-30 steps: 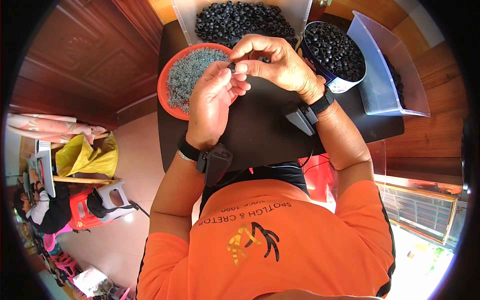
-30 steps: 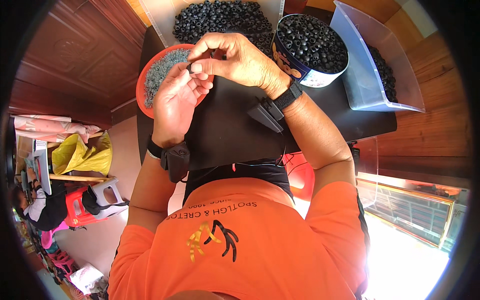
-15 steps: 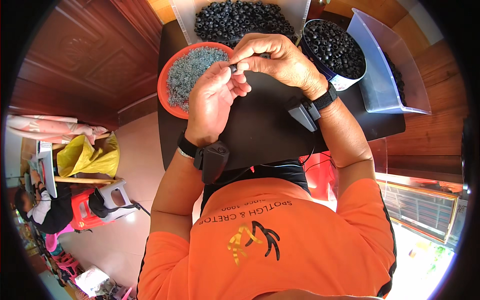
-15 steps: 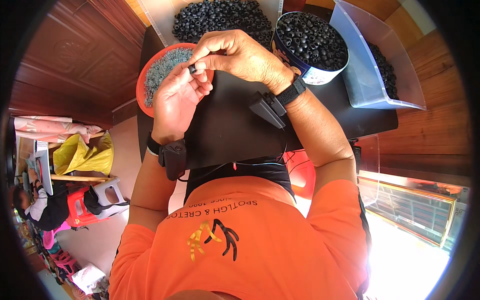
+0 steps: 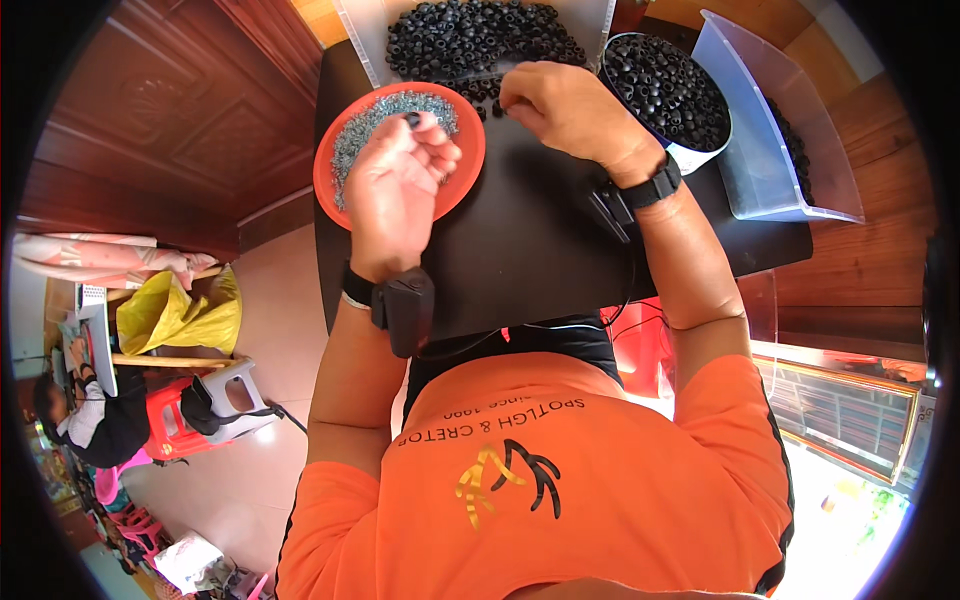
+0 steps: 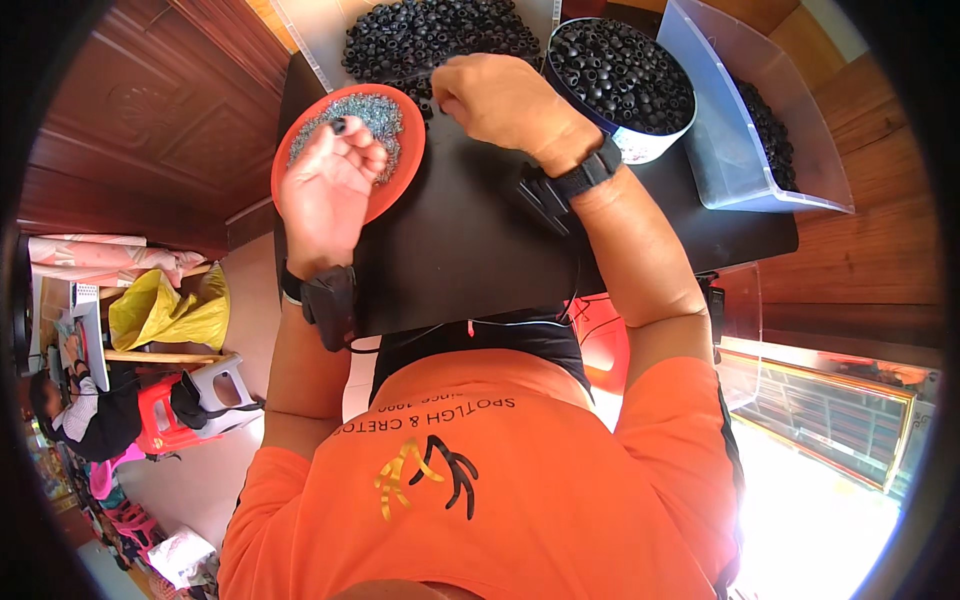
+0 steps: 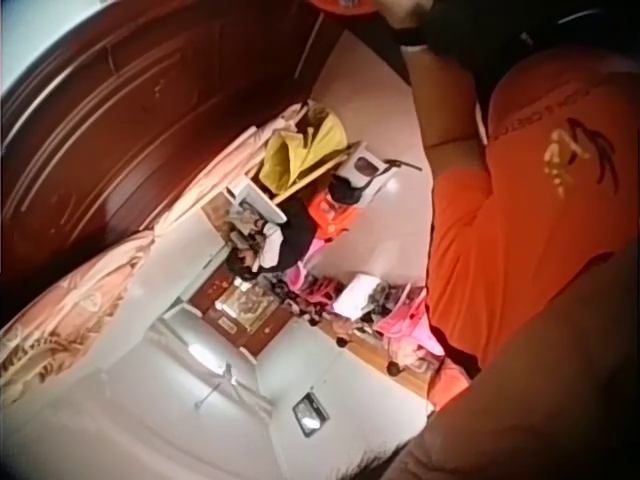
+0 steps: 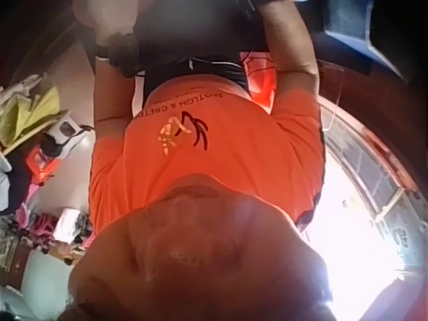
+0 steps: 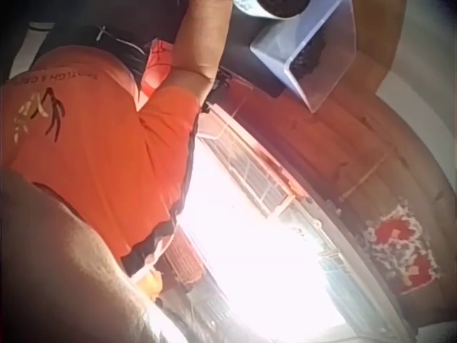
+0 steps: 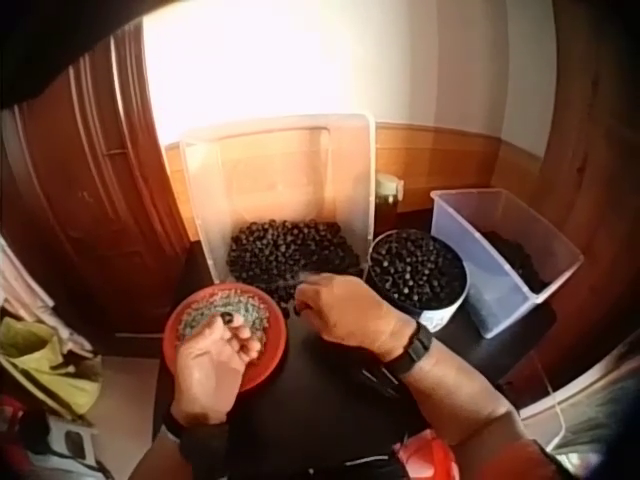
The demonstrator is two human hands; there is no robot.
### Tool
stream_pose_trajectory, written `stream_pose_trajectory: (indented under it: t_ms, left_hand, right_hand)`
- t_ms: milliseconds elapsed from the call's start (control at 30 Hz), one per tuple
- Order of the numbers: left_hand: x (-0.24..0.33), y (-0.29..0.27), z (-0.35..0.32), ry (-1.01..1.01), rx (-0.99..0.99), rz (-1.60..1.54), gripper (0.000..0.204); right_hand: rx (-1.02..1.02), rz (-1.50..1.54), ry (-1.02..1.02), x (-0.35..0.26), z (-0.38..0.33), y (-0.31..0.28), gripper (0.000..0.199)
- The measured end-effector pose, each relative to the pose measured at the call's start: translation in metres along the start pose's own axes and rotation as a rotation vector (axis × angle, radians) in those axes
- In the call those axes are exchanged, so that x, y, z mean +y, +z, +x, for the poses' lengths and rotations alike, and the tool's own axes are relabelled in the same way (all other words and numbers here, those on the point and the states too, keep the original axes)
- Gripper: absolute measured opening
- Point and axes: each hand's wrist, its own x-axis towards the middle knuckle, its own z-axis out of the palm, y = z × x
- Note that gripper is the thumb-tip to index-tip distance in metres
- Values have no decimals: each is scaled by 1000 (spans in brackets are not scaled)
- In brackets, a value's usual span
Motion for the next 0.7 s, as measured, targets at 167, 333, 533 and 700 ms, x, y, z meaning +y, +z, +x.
stream_pose_trajectory:
  t_ms: [167,333,533,700]
  left_hand:
    - [15,-14,9,116,146,-79,19]
    - [19,-15,7,146,123,-75,24]
    - [21,-14,8,169,226,-64,27]
    - [18,-14,8,145,224,-96,27]
  right_hand:
    - [-183,-195,78,20,-6,22,7]
    - [106,-2,-38,-3,7,16,7]
    - [-50,204,-180,-36,14,33,13]
    - [-214,259,-208,-38,11,18,19]
